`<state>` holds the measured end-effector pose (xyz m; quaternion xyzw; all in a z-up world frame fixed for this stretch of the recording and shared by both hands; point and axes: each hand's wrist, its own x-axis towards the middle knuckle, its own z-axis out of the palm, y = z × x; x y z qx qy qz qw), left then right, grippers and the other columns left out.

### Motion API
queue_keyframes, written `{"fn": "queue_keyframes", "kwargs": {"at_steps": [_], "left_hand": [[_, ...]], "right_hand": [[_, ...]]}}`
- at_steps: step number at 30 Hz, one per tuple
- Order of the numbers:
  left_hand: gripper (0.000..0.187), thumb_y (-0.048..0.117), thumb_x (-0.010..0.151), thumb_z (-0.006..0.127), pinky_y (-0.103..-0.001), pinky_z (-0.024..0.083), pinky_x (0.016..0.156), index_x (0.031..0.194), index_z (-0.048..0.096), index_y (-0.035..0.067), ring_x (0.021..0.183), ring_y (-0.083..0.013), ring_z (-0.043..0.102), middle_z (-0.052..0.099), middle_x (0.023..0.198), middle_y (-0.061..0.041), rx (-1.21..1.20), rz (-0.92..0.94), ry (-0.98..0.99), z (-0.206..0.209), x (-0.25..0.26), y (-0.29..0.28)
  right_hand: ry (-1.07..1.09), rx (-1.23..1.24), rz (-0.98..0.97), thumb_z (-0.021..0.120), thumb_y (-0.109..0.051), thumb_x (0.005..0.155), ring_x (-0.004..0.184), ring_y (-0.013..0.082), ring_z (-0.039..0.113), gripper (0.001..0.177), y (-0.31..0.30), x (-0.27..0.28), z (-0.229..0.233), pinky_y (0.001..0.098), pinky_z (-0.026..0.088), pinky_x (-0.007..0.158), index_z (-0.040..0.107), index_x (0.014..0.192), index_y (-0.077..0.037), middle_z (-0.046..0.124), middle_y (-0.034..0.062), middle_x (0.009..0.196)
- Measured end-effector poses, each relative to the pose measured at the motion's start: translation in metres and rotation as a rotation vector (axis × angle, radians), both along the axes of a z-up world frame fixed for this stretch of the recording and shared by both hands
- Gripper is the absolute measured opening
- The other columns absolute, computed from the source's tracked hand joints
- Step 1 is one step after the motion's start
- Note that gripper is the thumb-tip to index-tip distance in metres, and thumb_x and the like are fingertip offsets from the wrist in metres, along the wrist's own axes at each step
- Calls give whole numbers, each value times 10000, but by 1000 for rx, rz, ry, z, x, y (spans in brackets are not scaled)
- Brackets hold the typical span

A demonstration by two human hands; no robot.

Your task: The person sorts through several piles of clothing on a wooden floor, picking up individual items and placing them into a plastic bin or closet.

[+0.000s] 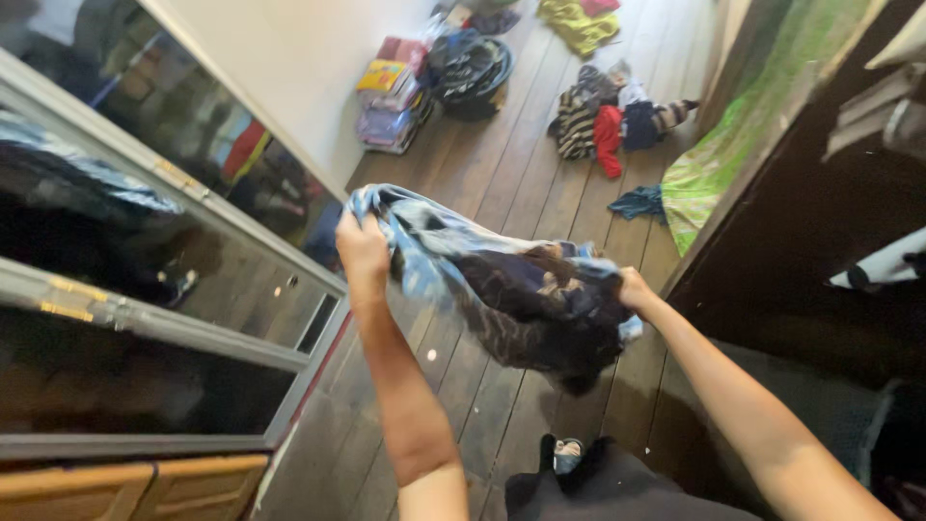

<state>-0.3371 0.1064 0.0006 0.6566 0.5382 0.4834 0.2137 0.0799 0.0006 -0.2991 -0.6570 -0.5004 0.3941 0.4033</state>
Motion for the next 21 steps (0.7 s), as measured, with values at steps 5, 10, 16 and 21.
{"fn": "queue_keyframes", "kwargs": {"at_steps": [5, 10, 16, 21], "left_hand": [[432, 183, 846, 679, -398, 560, 837, 1207, 528, -2, 912, -260, 693, 632, 1024, -129, 246, -191, -329, -128, 72, -58], [228, 132, 912, 565, -412, 539, 811, 1095, 642, 20, 862, -346, 669, 688, 938, -179, -115, -389, -37, -291, 190, -169], [225, 159, 915, 572, -439, 542, 818, 1063, 678, 27, 883, -367, 677, 704, 954, -198, -630, -579, 688, -362, 191, -230], [230, 181, 919, 578, -461, 545, 824, 1037, 708, 32, 900, -385, 684, 717, 968, -215, -608, -618, 780, -361, 198, -211]], "right_hand": [[1124, -277, 12, 515, -217, 986, 833, 250, 740, 280, 45, -22, 69, 417, 609, 825, 684, 1064, -8, 750, 116, 976], [1387, -333, 143, 530, -262, 953, 778, 276, 743, 306, 16, -62, 197, 426, 609, 796, 667, 1033, 0, 749, 136, 909], [1016, 372, 44, 587, -235, 1006, 940, 251, 701, 291, -36, -34, 282, 428, 579, 901, 631, 1157, 10, 713, 152, 1077], [1102, 379, -85, 638, -273, 987, 936, 281, 730, 301, -36, 66, 282, 429, 599, 892, 687, 1149, -24, 731, 141, 1052]]}}
